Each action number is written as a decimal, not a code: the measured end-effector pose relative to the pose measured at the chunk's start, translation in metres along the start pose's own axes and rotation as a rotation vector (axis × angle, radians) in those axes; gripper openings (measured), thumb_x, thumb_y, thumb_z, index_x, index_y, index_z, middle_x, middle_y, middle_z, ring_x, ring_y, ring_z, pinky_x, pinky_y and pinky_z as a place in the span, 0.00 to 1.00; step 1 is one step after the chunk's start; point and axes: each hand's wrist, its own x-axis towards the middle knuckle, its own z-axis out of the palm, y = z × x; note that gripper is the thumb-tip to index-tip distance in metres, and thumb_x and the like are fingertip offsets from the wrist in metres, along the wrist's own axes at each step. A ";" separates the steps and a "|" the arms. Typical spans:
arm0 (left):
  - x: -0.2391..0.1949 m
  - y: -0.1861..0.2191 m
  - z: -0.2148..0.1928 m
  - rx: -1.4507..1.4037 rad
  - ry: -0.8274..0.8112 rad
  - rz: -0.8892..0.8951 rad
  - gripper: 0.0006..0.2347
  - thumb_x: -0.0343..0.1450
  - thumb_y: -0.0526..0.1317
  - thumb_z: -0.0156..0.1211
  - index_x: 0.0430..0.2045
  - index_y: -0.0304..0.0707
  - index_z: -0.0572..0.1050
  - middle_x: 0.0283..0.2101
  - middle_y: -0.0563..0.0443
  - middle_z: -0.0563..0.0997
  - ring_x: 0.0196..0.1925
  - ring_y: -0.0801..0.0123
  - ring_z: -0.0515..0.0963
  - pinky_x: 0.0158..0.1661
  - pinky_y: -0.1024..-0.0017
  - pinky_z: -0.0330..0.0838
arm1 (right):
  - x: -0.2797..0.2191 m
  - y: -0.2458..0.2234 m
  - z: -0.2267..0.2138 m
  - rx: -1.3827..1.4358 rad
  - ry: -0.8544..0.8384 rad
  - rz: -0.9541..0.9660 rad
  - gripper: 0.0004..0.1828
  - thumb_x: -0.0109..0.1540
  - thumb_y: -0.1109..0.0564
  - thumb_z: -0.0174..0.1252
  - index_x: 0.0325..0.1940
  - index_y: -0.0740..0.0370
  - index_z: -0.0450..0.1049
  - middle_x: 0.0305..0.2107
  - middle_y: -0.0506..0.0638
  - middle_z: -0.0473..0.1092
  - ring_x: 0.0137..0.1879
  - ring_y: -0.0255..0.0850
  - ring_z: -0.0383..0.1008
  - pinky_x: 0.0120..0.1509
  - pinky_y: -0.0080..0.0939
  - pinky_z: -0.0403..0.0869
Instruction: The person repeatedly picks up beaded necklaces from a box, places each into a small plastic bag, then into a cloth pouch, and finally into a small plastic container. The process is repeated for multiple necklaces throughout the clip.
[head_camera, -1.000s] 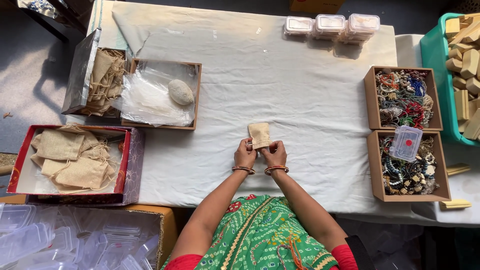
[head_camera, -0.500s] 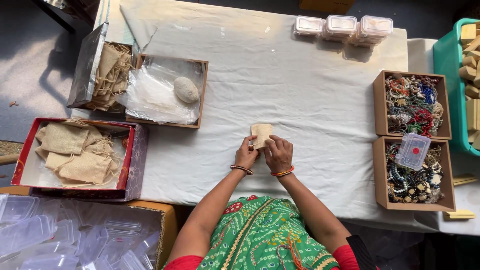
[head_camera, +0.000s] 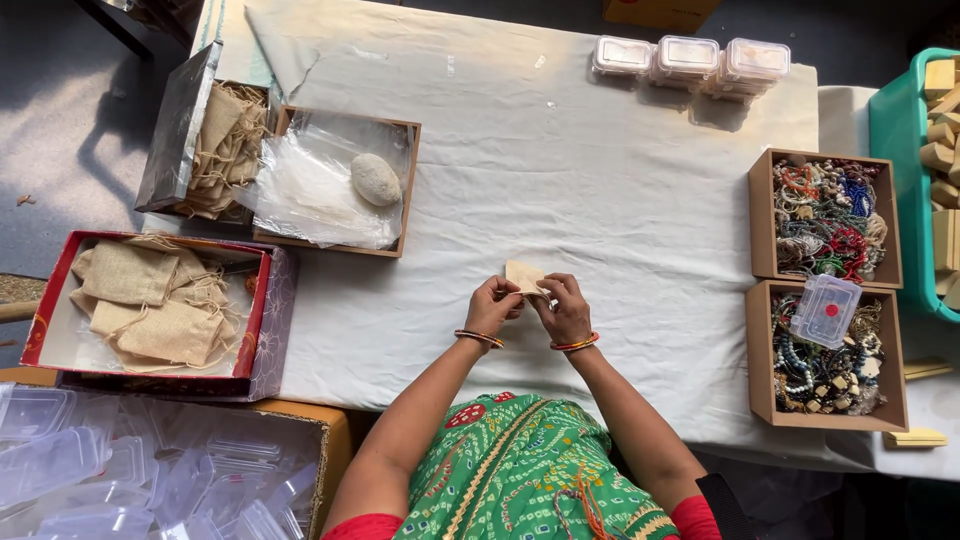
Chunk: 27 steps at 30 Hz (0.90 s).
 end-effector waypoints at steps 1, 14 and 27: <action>-0.004 0.005 0.003 0.001 -0.001 -0.004 0.03 0.69 0.32 0.60 0.33 0.36 0.75 0.34 0.52 0.83 0.35 0.75 0.83 0.36 0.74 0.80 | -0.003 0.009 0.002 -0.001 0.000 0.004 0.20 0.52 0.63 0.68 0.48 0.62 0.75 0.45 0.56 0.71 0.34 0.43 0.78 0.33 0.41 0.76; -0.019 0.037 0.032 0.874 0.137 0.377 0.08 0.66 0.42 0.64 0.26 0.38 0.74 0.25 0.50 0.84 0.28 0.62 0.85 0.32 0.66 0.77 | 0.012 -0.018 -0.031 -0.084 -0.048 0.149 0.15 0.52 0.65 0.63 0.43 0.62 0.74 0.41 0.51 0.71 0.35 0.44 0.78 0.37 0.42 0.76; -0.029 0.044 0.033 0.783 0.056 0.340 0.08 0.66 0.41 0.60 0.25 0.36 0.71 0.23 0.50 0.82 0.26 0.65 0.82 0.30 0.67 0.74 | 0.004 -0.004 -0.028 0.051 -0.165 0.439 0.11 0.56 0.58 0.69 0.36 0.65 0.75 0.29 0.55 0.78 0.33 0.35 0.78 0.39 0.37 0.75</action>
